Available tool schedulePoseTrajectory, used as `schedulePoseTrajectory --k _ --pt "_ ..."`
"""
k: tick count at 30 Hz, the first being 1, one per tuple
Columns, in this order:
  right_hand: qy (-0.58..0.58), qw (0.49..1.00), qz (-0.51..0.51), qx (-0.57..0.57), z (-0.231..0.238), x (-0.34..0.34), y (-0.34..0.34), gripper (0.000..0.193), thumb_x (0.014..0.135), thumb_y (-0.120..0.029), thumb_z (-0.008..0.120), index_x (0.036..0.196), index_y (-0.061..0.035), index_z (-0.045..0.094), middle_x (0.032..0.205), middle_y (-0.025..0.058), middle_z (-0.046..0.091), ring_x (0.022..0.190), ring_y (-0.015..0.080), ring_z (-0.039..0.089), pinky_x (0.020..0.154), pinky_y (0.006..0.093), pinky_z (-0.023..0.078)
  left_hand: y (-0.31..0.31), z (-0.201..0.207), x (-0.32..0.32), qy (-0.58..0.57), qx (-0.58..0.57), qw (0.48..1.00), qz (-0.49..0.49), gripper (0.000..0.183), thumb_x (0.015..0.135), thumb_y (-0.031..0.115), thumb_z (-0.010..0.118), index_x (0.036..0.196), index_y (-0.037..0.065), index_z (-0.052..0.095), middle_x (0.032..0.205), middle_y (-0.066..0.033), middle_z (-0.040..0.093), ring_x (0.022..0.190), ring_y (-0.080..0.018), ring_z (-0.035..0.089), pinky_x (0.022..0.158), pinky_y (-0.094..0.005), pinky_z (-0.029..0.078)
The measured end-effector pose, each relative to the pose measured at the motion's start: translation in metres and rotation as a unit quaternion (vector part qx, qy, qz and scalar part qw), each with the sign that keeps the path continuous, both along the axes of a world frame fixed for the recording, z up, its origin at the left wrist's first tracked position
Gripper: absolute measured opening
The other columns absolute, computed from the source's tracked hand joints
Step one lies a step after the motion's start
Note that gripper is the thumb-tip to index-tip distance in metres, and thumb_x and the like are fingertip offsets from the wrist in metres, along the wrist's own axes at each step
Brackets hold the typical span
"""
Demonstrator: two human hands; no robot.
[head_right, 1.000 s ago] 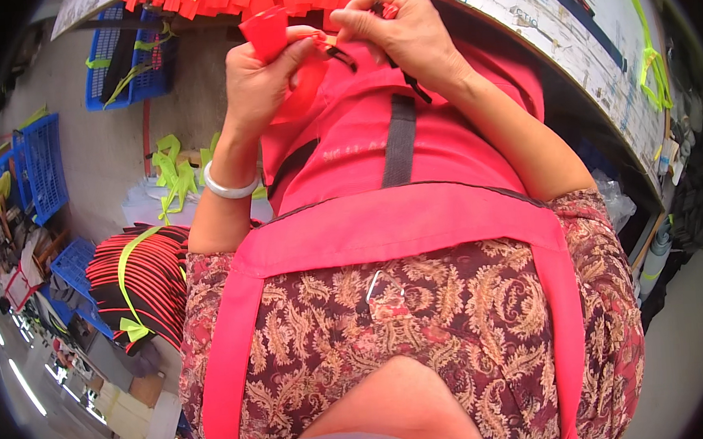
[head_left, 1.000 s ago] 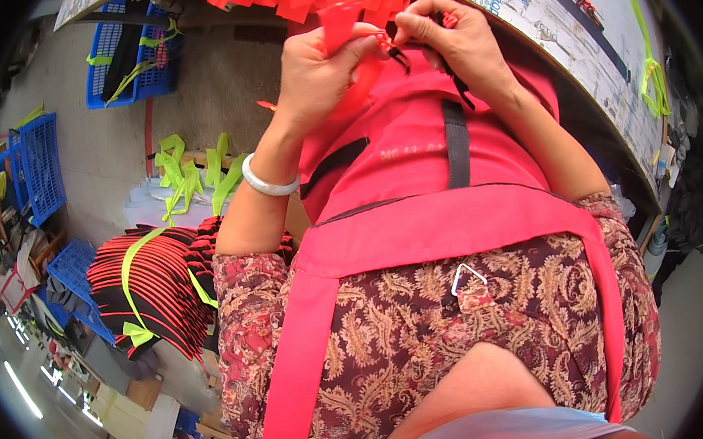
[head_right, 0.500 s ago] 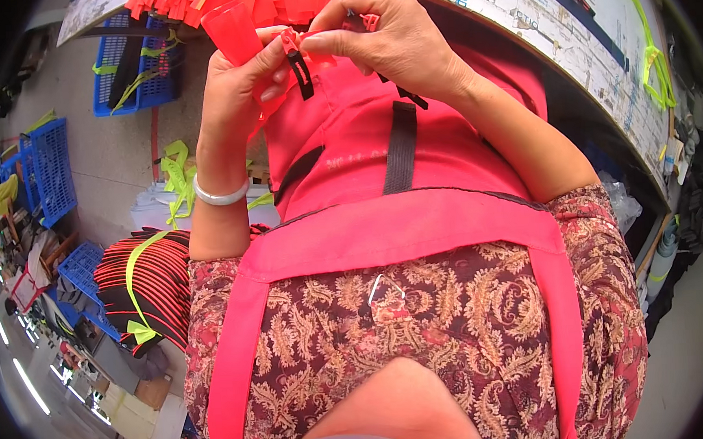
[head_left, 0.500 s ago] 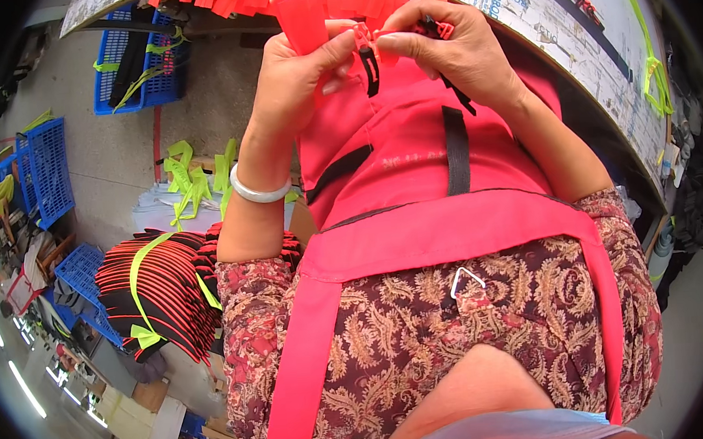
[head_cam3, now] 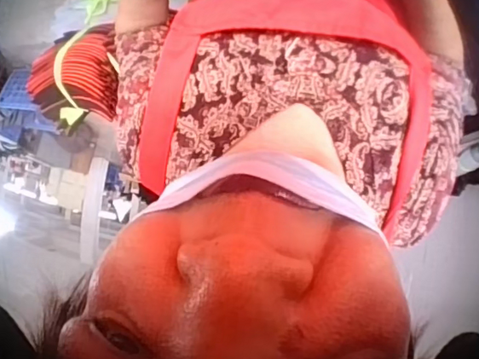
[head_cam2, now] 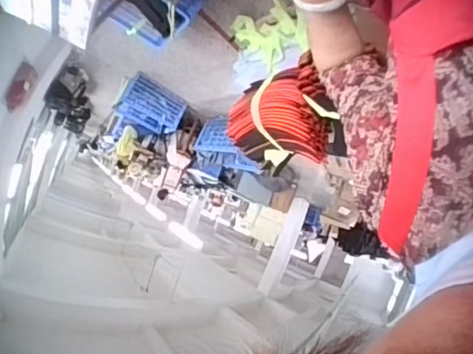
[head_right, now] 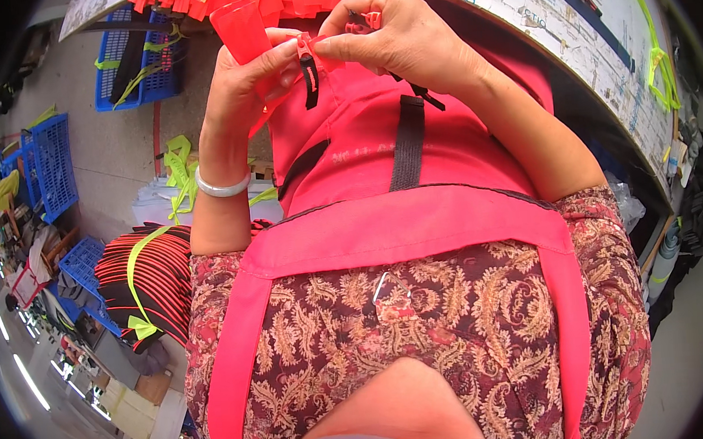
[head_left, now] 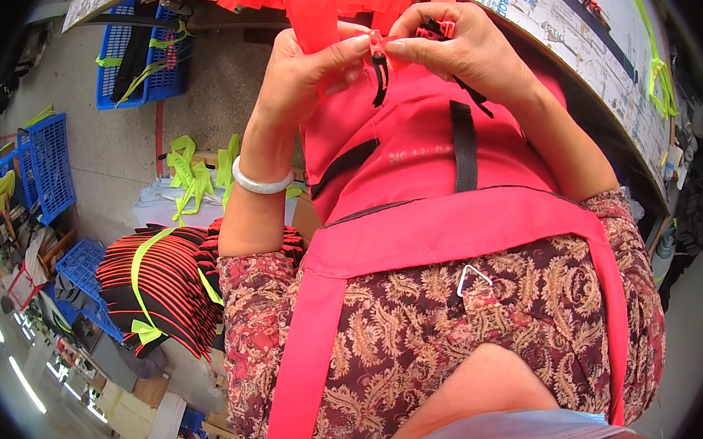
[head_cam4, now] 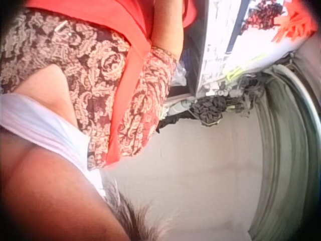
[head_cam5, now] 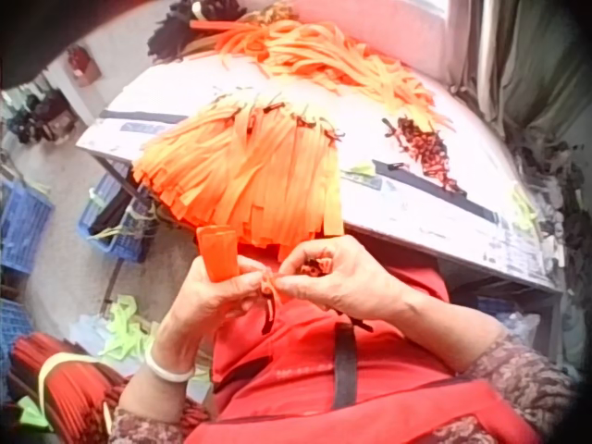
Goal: Attaching plastic clips to red fabric strips at a factory workbench.
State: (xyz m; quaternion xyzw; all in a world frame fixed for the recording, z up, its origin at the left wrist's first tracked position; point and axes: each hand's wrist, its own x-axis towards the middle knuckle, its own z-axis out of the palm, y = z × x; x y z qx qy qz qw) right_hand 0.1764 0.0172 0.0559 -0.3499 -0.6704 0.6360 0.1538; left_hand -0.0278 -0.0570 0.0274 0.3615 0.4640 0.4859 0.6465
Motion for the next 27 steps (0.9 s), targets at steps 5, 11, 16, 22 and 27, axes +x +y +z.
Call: schedulePoseTrajectory --k 5,11,16,22,27 --pt "0.02 0.996 0.016 -0.084 0.003 0.001 0.003 0.02 0.084 -0.023 0.069 0.088 -0.0036 0.066 0.065 -0.0042 0.054 0.05 -0.0002 0.041 0.044 0.0168 0.031 0.001 0.009 -0.001 0.018 0.001 1.0 -0.019 0.017 0.084 0.015 0.068 0.092 0.0 0.069 0.067 -0.0015 0.062 0.053 -0.0039 0.05 0.044 -0.0184 0.033" --pt "0.042 0.989 0.04 -0.136 -0.005 0.0 0.009 0.019 0.083 -0.022 0.069 0.088 -0.0039 0.066 0.065 -0.0023 0.056 0.047 0.0007 0.042 0.042 0.017 0.031 0.003 0.007 -0.004 0.002 -0.008 0.999 -0.05 0.018 0.082 0.015 0.069 0.092 0.0 0.069 0.071 -0.0029 0.064 0.055 -0.0044 0.051 0.045 -0.0179 0.034" --pt "0.028 0.987 0.063 -0.148 -0.003 0.0 0.014 0.019 0.082 -0.02 0.069 0.087 -0.0028 0.065 0.067 0.0 0.059 0.045 0.0013 0.042 0.041 0.0168 0.031 0.004 0.01 -0.004 0.012 -0.013 0.998 -0.054 0.02 0.081 0.016 0.069 0.092 0.0 0.069 0.07 -0.0027 0.064 0.055 -0.0046 0.051 0.045 -0.018 0.034" --pt "0.045 0.991 0.028 -0.126 -0.012 -0.002 0.006 0.02 0.083 -0.021 0.069 0.089 -0.0033 0.065 0.066 -0.0011 0.058 0.047 0.0008 0.043 0.042 0.0163 0.031 0.006 0.004 -0.006 0.024 -0.021 0.998 -0.063 0.02 0.081 0.016 0.069 0.092 -0.001 0.069 0.071 -0.0033 0.063 0.056 -0.0048 0.051 0.045 -0.0172 0.034" --pt "0.041 0.995 0.024 -0.093 0.0 -0.002 0.006 0.02 0.083 -0.023 0.07 0.088 -0.0038 0.064 0.065 -0.003 0.055 0.049 0.0 0.042 0.044 0.0166 0.031 0.004 -0.002 -0.008 -0.071 -0.036 0.995 -0.052 0.018 0.08 0.016 0.069 0.09 0.001 0.068 0.072 -0.0028 0.063 0.056 -0.0047 0.05 0.042 -0.0166 0.031"
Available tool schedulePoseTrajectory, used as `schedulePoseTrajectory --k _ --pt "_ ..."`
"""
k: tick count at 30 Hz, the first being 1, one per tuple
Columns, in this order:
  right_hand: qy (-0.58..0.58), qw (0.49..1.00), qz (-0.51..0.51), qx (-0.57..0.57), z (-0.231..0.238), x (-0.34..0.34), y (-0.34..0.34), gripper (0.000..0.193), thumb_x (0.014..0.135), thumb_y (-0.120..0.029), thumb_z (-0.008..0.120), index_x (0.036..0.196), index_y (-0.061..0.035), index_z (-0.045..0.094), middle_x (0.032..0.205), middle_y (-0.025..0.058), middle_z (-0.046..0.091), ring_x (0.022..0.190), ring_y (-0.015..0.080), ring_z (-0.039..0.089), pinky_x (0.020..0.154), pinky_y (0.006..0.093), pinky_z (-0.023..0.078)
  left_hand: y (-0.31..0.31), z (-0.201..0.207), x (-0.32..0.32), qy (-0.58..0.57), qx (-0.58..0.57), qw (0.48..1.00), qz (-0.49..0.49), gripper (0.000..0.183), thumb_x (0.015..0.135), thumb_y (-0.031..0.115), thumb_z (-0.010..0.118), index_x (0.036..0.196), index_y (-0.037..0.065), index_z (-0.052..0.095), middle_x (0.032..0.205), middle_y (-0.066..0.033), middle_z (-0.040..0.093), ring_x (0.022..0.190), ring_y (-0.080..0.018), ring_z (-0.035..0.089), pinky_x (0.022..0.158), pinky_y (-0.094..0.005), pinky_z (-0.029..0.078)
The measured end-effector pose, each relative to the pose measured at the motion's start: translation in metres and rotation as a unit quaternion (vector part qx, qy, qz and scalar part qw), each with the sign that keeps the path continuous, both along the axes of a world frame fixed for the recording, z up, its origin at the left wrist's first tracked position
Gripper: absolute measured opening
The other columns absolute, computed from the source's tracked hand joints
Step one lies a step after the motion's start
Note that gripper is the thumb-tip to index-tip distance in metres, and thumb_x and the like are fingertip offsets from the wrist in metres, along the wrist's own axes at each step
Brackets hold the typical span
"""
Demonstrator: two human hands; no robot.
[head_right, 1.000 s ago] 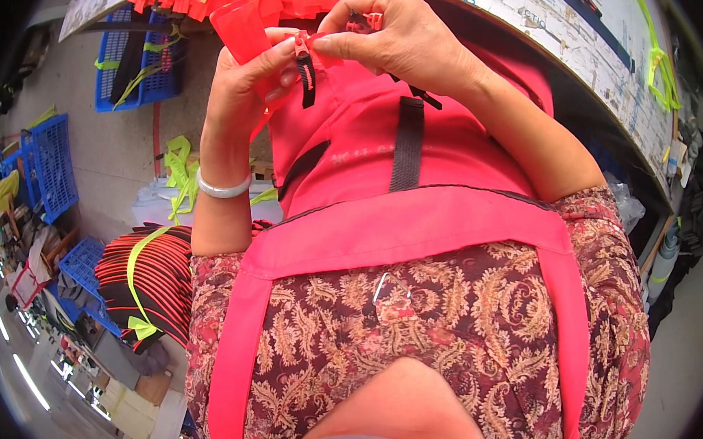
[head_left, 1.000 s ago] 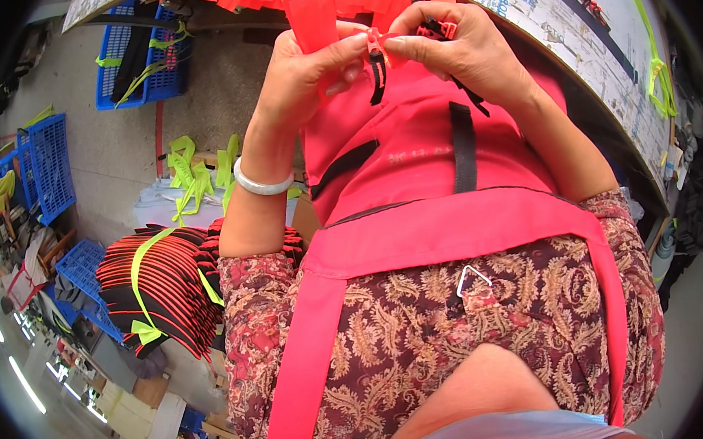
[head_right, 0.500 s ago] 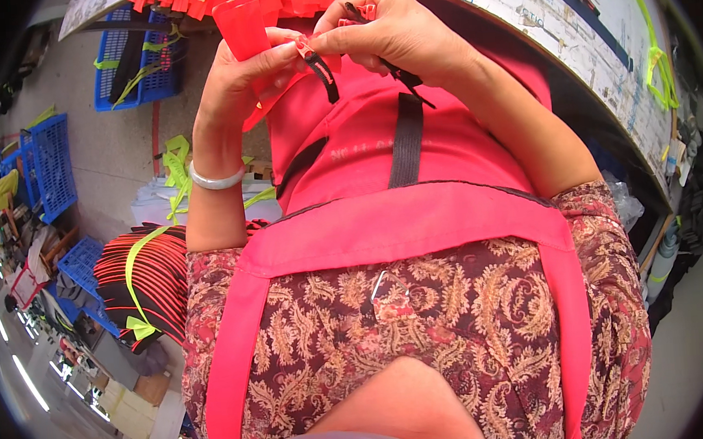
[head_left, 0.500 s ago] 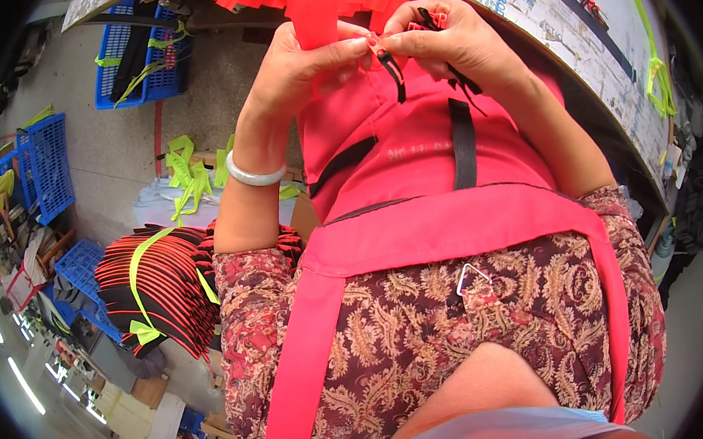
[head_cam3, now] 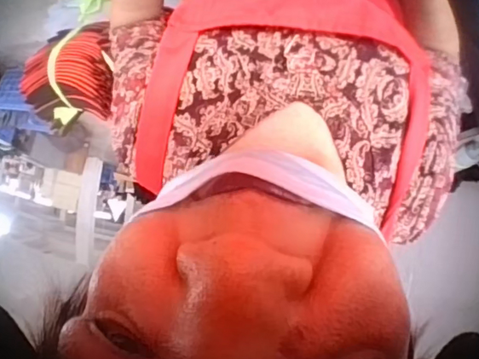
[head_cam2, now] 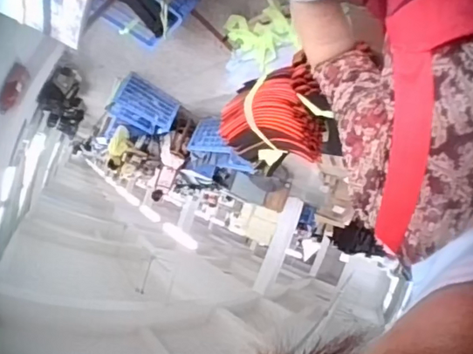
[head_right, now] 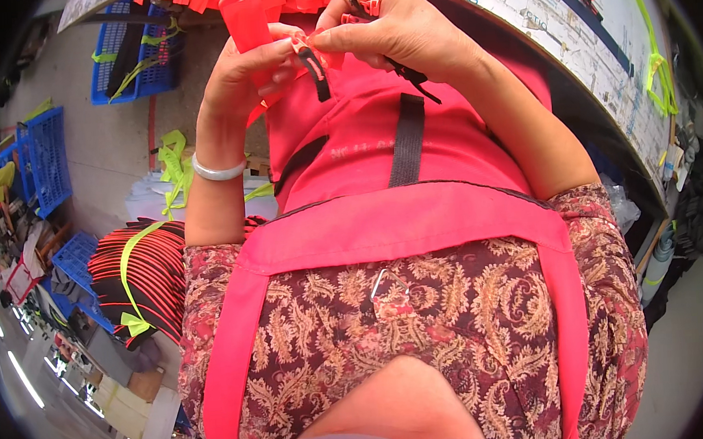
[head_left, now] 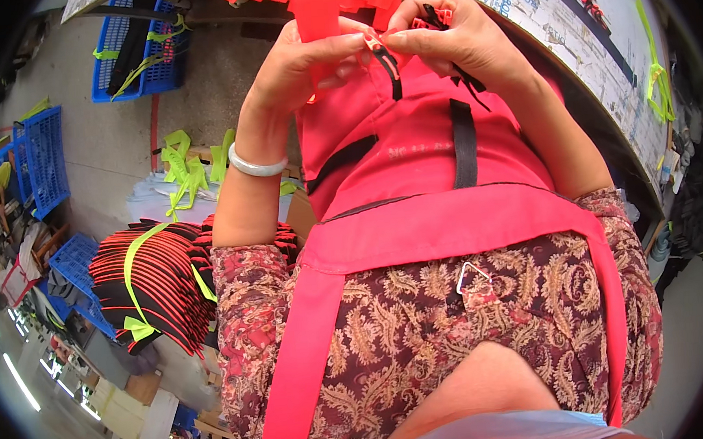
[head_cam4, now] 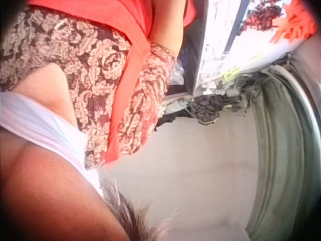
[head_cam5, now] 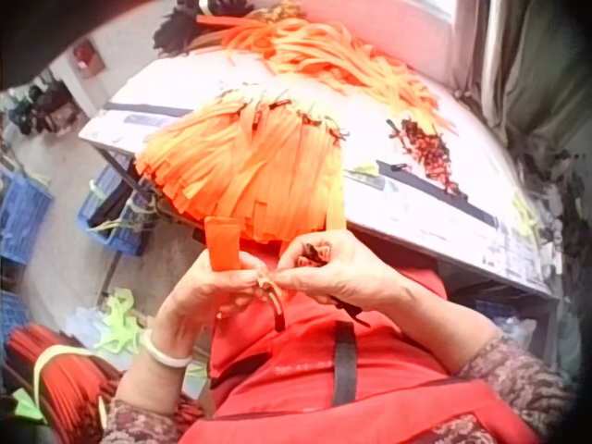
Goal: Attaching plastic clips to red fabric strips at a factory workbench.
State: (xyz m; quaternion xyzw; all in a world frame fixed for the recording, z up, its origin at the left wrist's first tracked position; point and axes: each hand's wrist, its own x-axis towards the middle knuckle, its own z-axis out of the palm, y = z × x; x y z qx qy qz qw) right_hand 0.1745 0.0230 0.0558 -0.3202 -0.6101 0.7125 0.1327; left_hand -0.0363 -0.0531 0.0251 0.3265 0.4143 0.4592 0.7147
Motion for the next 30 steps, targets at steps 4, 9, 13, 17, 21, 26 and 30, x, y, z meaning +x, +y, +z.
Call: schedulePoseTrajectory --k 4,9,13,17,21,26,30 --pt "-0.003 1.0 -0.008 0.018 0.002 -0.004 -0.003 0.015 0.085 -0.019 0.066 0.087 -0.0047 0.062 0.056 -0.0067 0.048 0.043 -0.0016 0.036 0.039 0.0161 0.025 0.001 -0.01 -0.004 -0.005 0.024 1.0 -0.006 0.021 0.084 0.014 0.063 0.098 -0.001 0.063 0.073 -0.0037 0.06 0.052 -0.0053 0.045 0.039 -0.0179 0.027" --pt "-0.022 1.0 0.001 0.001 0.007 -0.002 0.0 0.016 0.082 -0.019 0.069 0.085 -0.0031 0.064 0.066 -0.0022 0.057 0.05 0.0002 0.04 0.044 0.0168 0.03 0.005 -0.002 -0.001 -0.002 0.0 1.0 -0.021 0.019 0.079 0.016 0.069 0.089 0.0 0.068 0.069 -0.0011 0.06 0.054 -0.0048 0.048 0.041 -0.0177 0.028" --pt "-0.028 0.999 0.008 0.018 0.007 -0.003 -0.002 0.015 0.082 -0.018 0.069 0.083 -0.0033 0.065 0.066 -0.0019 0.057 0.05 0.0002 0.041 0.045 0.0173 0.03 0.003 0.0 -0.003 -0.006 0.0 0.999 -0.041 0.019 0.079 0.015 0.069 0.089 0.0 0.068 0.067 -0.0002 0.058 0.052 -0.0047 0.046 0.041 -0.0183 0.027" --pt "-0.039 0.999 0.028 0.016 -0.007 -0.003 0.003 0.015 0.083 -0.018 0.067 0.085 -0.0029 0.066 0.064 -0.0018 0.056 0.05 0.0004 0.04 0.044 0.0177 0.03 0.004 -0.011 -0.003 0.016 -0.008 0.998 -0.054 0.019 0.078 0.015 0.07 0.09 0.0 0.068 0.066 -0.0003 0.059 0.05 -0.0047 0.045 0.041 -0.0187 0.027" --pt "0.031 0.998 -0.06 0.007 -0.011 -0.006 -0.011 0.014 0.085 -0.017 0.067 0.088 -0.0035 0.063 0.06 -0.0054 0.05 0.048 -0.0009 0.039 0.043 0.0155 0.027 0.001 0.002 0.005 0.061 0.011 0.998 0.009 0.018 0.08 0.015 0.069 0.091 0.0 0.068 0.068 -0.0012 0.06 0.05 -0.0042 0.046 0.041 -0.0179 0.029" --pt "0.115 0.968 -0.163 0.153 -0.032 -0.013 -0.014 0.014 0.087 -0.015 0.066 0.095 -0.0035 0.066 0.063 -0.0052 0.052 0.054 -0.0008 0.043 0.046 0.0164 0.034 -0.002 -0.008 0.02 0.111 0.14 0.977 0.115 0.01 0.082 0.008 0.07 0.09 0.001 0.07 0.062 0.0014 0.059 0.048 -0.0036 0.048 0.043 -0.0191 0.036" --pt "0.077 0.976 -0.109 0.173 -0.014 -0.008 -0.013 0.013 0.084 -0.013 0.069 0.093 -0.0041 0.067 0.067 -0.0036 0.057 0.058 0.0019 0.047 0.049 0.0186 0.037 -0.009 -0.006 0.024 0.138 0.18 0.96 0.164 0.01 0.083 0.004 0.068 0.093 0.002 0.07 0.063 0.0024 0.059 0.051 -0.0039 0.05 0.045 -0.0197 0.038"
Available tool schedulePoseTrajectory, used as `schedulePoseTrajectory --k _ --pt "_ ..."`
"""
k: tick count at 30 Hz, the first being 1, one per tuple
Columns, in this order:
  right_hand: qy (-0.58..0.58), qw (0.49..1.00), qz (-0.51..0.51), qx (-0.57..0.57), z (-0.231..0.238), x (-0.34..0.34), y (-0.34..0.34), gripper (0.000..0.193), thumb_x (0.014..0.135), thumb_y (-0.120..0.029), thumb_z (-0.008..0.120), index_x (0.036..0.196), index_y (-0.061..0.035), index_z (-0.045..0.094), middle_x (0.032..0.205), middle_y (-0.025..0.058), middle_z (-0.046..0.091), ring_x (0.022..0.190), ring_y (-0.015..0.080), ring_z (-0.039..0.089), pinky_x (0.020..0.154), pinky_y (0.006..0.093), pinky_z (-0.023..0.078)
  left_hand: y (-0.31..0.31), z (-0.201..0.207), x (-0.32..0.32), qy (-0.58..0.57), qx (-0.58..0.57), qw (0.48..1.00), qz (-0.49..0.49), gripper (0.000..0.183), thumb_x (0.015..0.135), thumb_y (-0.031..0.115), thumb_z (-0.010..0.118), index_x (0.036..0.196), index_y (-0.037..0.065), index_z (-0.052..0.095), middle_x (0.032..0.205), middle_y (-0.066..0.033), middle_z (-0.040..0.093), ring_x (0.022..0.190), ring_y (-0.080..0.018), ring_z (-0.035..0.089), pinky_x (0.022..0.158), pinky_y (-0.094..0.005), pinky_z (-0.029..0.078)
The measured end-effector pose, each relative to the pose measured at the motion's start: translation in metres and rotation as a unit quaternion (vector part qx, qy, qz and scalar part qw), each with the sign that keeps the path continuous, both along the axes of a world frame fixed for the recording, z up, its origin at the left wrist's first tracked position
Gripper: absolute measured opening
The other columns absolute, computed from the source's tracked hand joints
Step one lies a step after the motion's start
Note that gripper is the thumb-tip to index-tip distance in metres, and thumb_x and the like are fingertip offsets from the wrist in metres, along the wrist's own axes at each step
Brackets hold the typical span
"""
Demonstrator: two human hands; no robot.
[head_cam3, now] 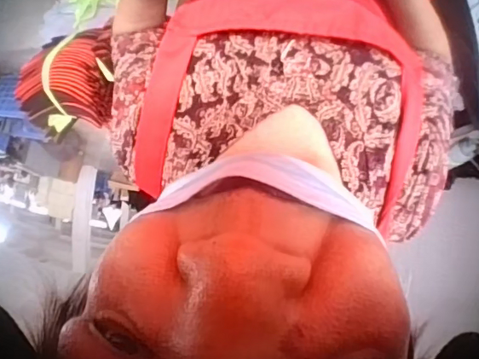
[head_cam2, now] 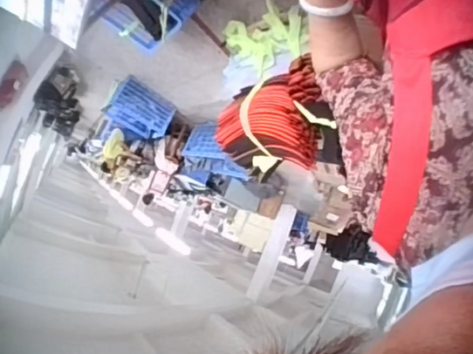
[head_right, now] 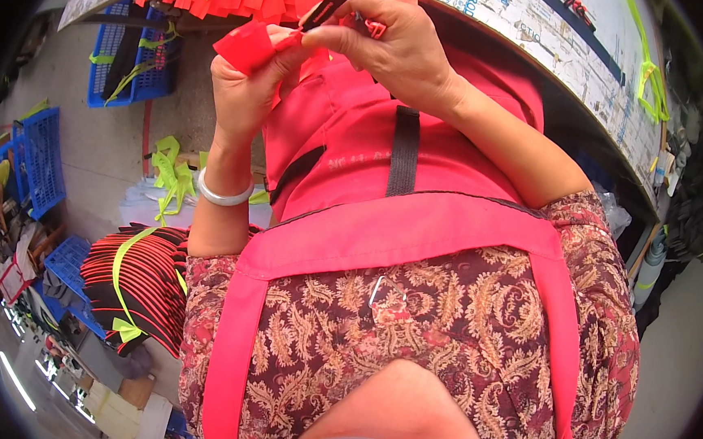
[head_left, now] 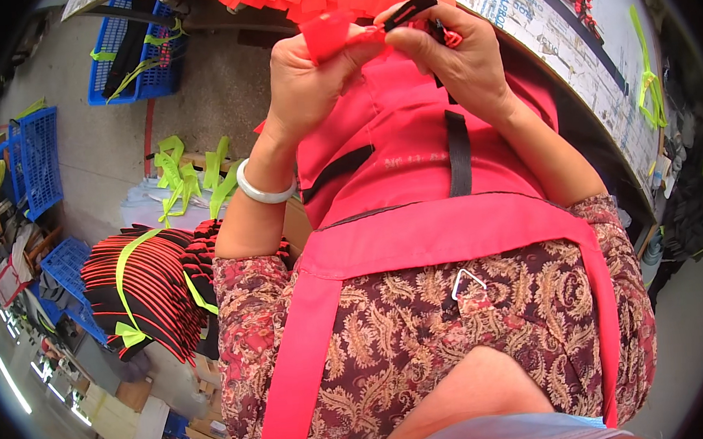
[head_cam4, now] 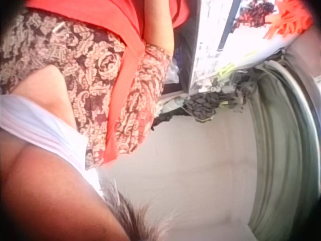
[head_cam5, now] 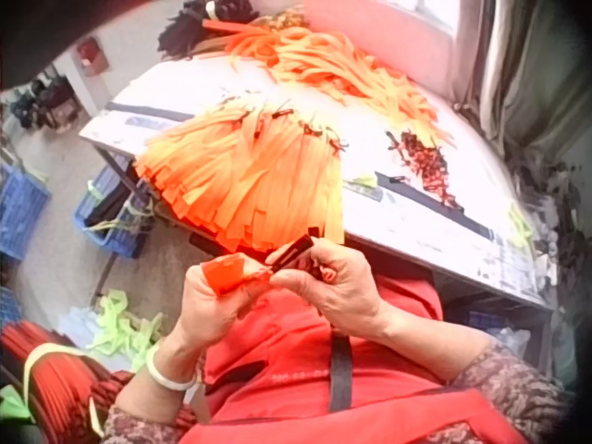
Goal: Attaching plastic clips to red fabric strips at a factory workbench.
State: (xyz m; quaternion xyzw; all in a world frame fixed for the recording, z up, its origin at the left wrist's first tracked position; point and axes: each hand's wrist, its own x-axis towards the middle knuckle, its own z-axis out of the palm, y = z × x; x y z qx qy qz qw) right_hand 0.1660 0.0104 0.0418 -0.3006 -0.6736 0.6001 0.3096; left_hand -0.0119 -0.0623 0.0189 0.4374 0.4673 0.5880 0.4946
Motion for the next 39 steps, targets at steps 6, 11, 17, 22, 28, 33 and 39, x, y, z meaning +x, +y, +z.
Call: schedulePoseTrajectory --k 6,11,17,22,28,33,39 --pt "0.021 0.958 -0.004 0.287 -0.004 -0.004 0.0 0.02 0.075 -0.005 0.073 0.094 -0.0057 0.066 0.079 0.0058 0.064 0.07 0.0159 0.06 0.06 0.0263 0.047 -0.002 0.004 0.004 0.124 0.092 0.988 0.019 0.014 0.079 -0.005 0.065 0.092 -0.001 0.069 0.086 -0.007 0.065 0.074 -0.0112 0.061 0.063 -0.0215 0.048" --pt "0.0 0.953 -0.005 0.304 0.0 -0.006 -0.008 0.022 0.074 -0.005 0.074 0.095 -0.0063 0.065 0.083 0.0056 0.065 0.075 0.0185 0.063 0.064 0.028 0.051 -0.003 0.004 0.0 0.203 0.159 0.966 0.028 0.014 0.077 -0.005 0.067 0.09 0.0 0.069 0.082 -0.0082 0.065 0.071 -0.0139 0.061 0.062 -0.0229 0.048" --pt "0.012 0.949 -0.019 0.313 0.0 -0.007 -0.011 0.022 0.074 -0.006 0.074 0.094 -0.0059 0.065 0.083 0.0051 0.065 0.075 0.0178 0.063 0.064 0.0273 0.052 -0.007 0.006 0.003 0.163 0.121 0.979 0.034 0.016 0.077 -0.006 0.066 0.091 0.0 0.069 0.077 -0.0074 0.063 0.068 -0.0138 0.06 0.059 -0.0232 0.047" --pt "0.019 0.944 -0.021 0.33 -0.001 -0.008 -0.01 0.022 0.074 -0.005 0.074 0.094 -0.0064 0.065 0.082 0.0049 0.065 0.074 0.0172 0.063 0.063 0.0268 0.052 -0.006 0.006 0.001 0.14 0.094 0.986 0.002 0.015 0.077 -0.006 0.066 0.091 -0.002 0.068 0.078 -0.0071 0.062 0.07 -0.0138 0.059 0.062 -0.0233 0.047" --pt "0.003 0.942 -0.03 0.335 -0.003 -0.008 -0.012 0.02 0.074 -0.004 0.073 0.092 -0.0071 0.065 0.082 0.0042 0.065 0.073 0.0169 0.063 0.062 0.0268 0.051 -0.004 0.002 -0.002 0.141 0.102 0.984 -0.047 0.008 0.086 -0.003 0.059 0.091 -0.005 0.064 0.087 -0.0037 0.061 0.073 -0.0064 0.055 0.061 -0.0179 0.044" --pt "0.013 0.933 -0.037 0.358 -0.007 -0.008 -0.011 0.02 0.073 -0.005 0.074 0.091 -0.0074 0.065 0.079 0.0033 0.064 0.067 0.0157 0.06 0.057 0.0268 0.048 -0.006 0.0 0.001 0.103 0.079 0.991 -0.045 0.012 0.082 -0.006 0.062 0.093 -0.004 0.066 0.088 -0.0055 0.063 0.076 -0.0096 0.058 0.065 -0.0209 0.047" --pt "0.022 0.945 -0.047 0.323 -0.021 -0.011 -0.008 0.021 0.072 -0.006 0.075 0.09 -0.0076 0.065 0.074 0.0024 0.063 0.059 0.0144 0.051 0.051 0.0262 0.041 -0.003 -0.016 0.005 0.044 0.047 0.998 -0.003 0.017 0.08 -0.008 0.06 0.095 -0.003 0.067 0.087 -0.0058 0.066 0.077 -0.0107 0.06 0.067 -0.0236 0.048"
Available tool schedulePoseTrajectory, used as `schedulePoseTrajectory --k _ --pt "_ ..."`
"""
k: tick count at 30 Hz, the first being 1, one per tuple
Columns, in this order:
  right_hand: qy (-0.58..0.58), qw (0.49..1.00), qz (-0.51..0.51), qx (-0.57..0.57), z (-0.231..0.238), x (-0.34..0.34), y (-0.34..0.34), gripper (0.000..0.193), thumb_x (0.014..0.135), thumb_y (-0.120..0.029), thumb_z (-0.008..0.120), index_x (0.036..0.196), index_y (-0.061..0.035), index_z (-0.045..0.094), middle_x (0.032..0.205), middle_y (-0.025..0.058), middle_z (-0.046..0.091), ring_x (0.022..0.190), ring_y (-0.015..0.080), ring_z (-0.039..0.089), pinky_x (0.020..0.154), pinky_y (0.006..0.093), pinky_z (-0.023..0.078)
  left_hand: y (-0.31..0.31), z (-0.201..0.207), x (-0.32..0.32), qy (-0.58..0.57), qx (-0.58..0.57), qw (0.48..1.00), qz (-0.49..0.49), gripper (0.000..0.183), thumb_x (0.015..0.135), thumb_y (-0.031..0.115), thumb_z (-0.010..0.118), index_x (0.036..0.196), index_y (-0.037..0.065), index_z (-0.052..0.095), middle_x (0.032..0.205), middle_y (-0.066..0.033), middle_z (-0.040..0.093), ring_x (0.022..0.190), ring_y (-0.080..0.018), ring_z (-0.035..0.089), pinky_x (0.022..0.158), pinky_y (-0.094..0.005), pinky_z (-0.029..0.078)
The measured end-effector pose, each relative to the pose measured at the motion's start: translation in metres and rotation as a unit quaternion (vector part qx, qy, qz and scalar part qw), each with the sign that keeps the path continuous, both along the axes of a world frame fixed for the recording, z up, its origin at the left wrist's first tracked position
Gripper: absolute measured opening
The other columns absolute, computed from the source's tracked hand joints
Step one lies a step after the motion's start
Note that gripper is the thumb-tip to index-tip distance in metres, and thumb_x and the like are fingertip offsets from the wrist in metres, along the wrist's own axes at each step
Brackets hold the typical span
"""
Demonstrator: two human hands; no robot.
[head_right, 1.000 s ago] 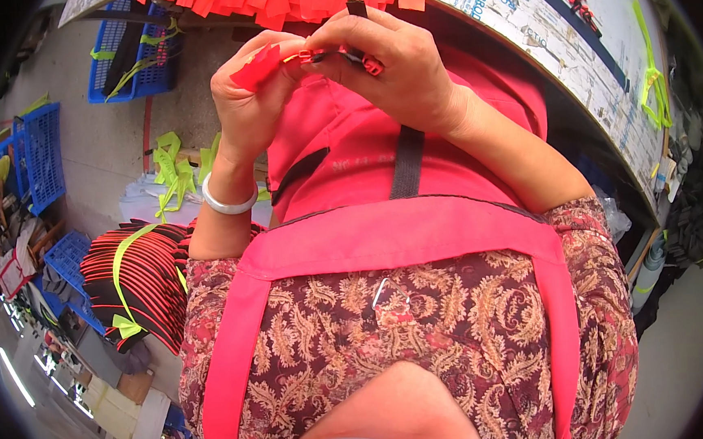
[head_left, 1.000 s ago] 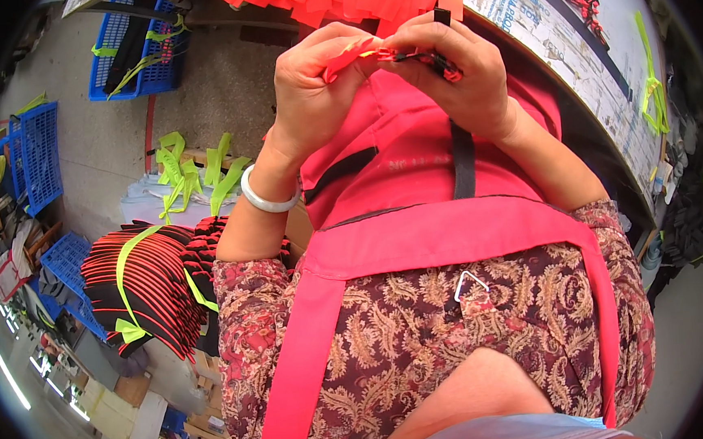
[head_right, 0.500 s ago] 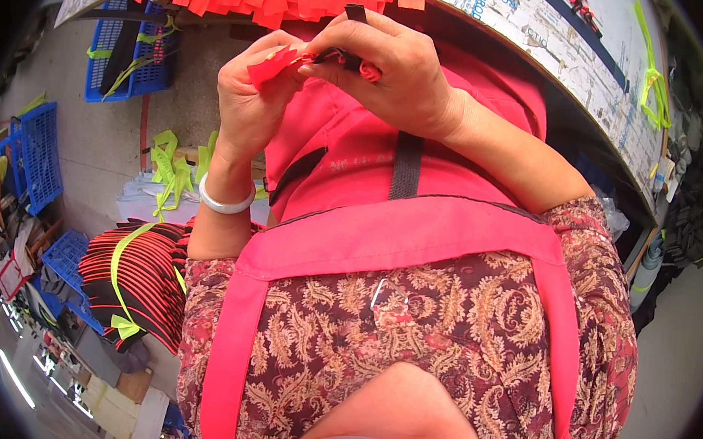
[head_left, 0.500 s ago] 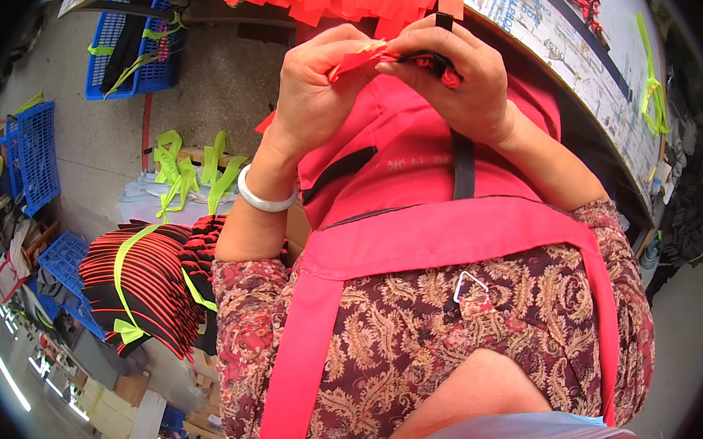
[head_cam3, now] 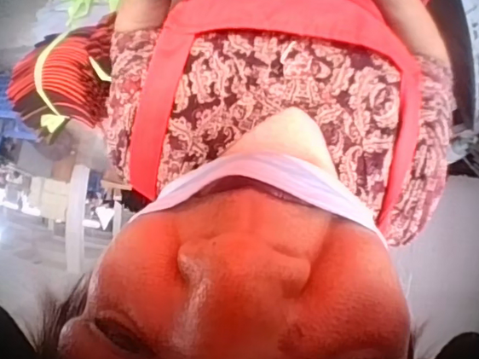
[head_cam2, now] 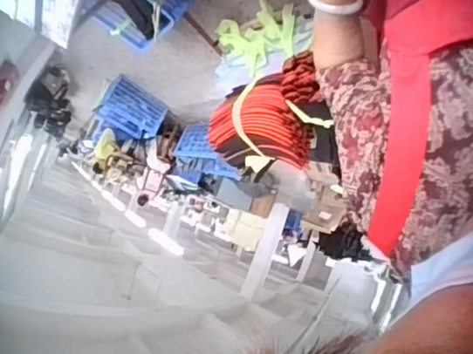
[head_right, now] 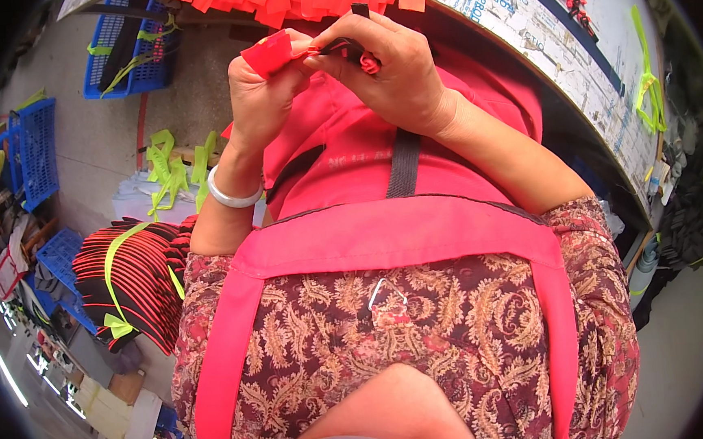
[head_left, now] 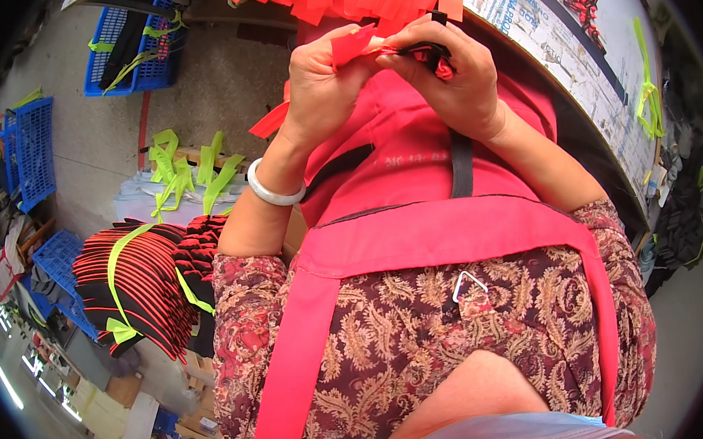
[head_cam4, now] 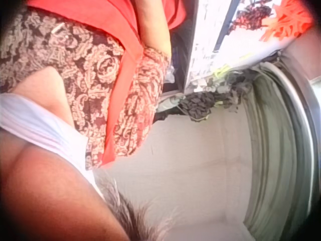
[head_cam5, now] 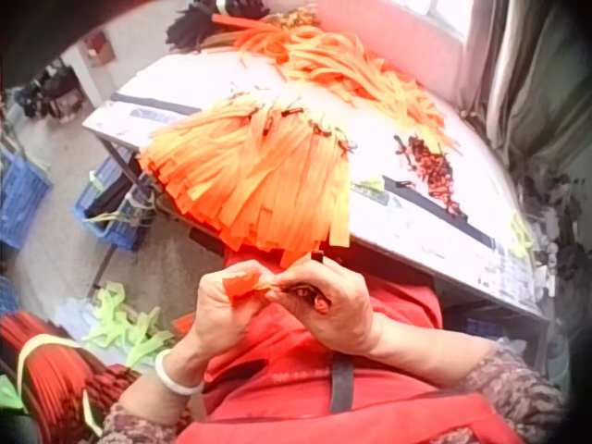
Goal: Attaching plastic clips to red fabric strips at a factory workbench.
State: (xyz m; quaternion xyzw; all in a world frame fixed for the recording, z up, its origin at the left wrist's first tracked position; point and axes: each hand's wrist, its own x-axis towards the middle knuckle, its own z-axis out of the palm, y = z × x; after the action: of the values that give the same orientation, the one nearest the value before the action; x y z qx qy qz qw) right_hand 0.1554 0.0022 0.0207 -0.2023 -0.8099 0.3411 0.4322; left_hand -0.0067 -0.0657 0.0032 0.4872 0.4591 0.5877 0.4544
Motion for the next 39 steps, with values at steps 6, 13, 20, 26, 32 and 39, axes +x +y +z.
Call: schedulePoseTrajectory --k 6,13,20,26,32,39 --pt "-0.03 0.999 0.006 0.038 0.014 0.001 -0.002 0.02 0.073 -0.007 0.076 0.089 -0.0075 0.065 0.073 0.0025 0.061 0.058 0.0129 0.05 0.051 0.0249 0.04 -0.001 0.016 -0.003 0.025 -0.006 0.999 -0.042 0.014 0.081 -0.007 0.061 0.093 -0.004 0.067 0.085 -0.0059 0.065 0.074 -0.0108 0.058 0.065 -0.0245 0.047" --pt "-0.031 0.999 -0.008 -0.037 0.013 0.001 0.003 0.02 0.074 -0.007 0.076 0.09 -0.0076 0.066 0.071 0.0021 0.06 0.057 0.0118 0.049 0.05 0.0248 0.039 0.005 0.016 0.002 -0.001 -0.012 1.0 -0.011 0.013 0.077 -0.008 0.064 0.09 -0.004 0.067 0.081 -0.0088 0.064 0.072 -0.0133 0.059 0.063 -0.0242 0.046" --pt "0.02 0.996 0.019 -0.088 0.007 0.0 0.003 0.017 0.075 -0.007 0.075 0.09 -0.0058 0.066 0.072 0.0005 0.061 0.056 0.0071 0.048 0.051 0.022 0.038 0.007 0.01 0.004 0.081 0.087 0.993 0.012 0.013 0.079 -0.005 0.065 0.091 -0.004 0.067 0.082 -0.0077 0.064 0.072 -0.0122 0.058 0.063 -0.0245 0.046" --pt "-0.028 0.995 0.022 -0.097 0.012 0.002 0.002 0.017 0.076 -0.005 0.074 0.091 -0.0044 0.065 0.074 0.0012 0.062 0.06 0.0053 0.05 0.052 0.0212 0.039 0.007 0.008 0.006 0.018 0.048 0.999 0.003 0.008 0.079 -0.006 0.064 0.086 -0.004 0.067 0.078 -0.0079 0.064 0.069 -0.0128 0.058 0.061 -0.0248 0.045" --pt "0.057 0.984 0.041 -0.166 0.0 0.0 0.004 0.014 0.079 -0.005 0.072 0.091 -0.0036 0.065 0.076 0.0027 0.062 0.064 0.0061 0.051 0.056 0.022 0.041 0.012 0.015 -0.002 0.136 0.054 0.989 -0.001 0.011 0.078 -0.004 0.066 0.088 -0.002 0.067 0.078 -0.0066 0.064 0.072 -0.0115 0.059 0.063 -0.0241 0.046" --pt "-0.051 0.974 0.07 -0.209 0.013 0.009 0.012 0.014 0.079 -0.008 0.073 0.09 -0.0022 0.066 0.073 0.0032 0.059 0.07 0.006 0.052 0.062 0.0236 0.042 0.015 0.029 -0.015 0.068 0.051 0.996 -0.017 0.002 0.082 -0.002 0.066 0.084 -0.002 0.066 0.079 -0.0014 0.065 0.074 -0.0079 0.06 0.067 -0.0209 0.047"
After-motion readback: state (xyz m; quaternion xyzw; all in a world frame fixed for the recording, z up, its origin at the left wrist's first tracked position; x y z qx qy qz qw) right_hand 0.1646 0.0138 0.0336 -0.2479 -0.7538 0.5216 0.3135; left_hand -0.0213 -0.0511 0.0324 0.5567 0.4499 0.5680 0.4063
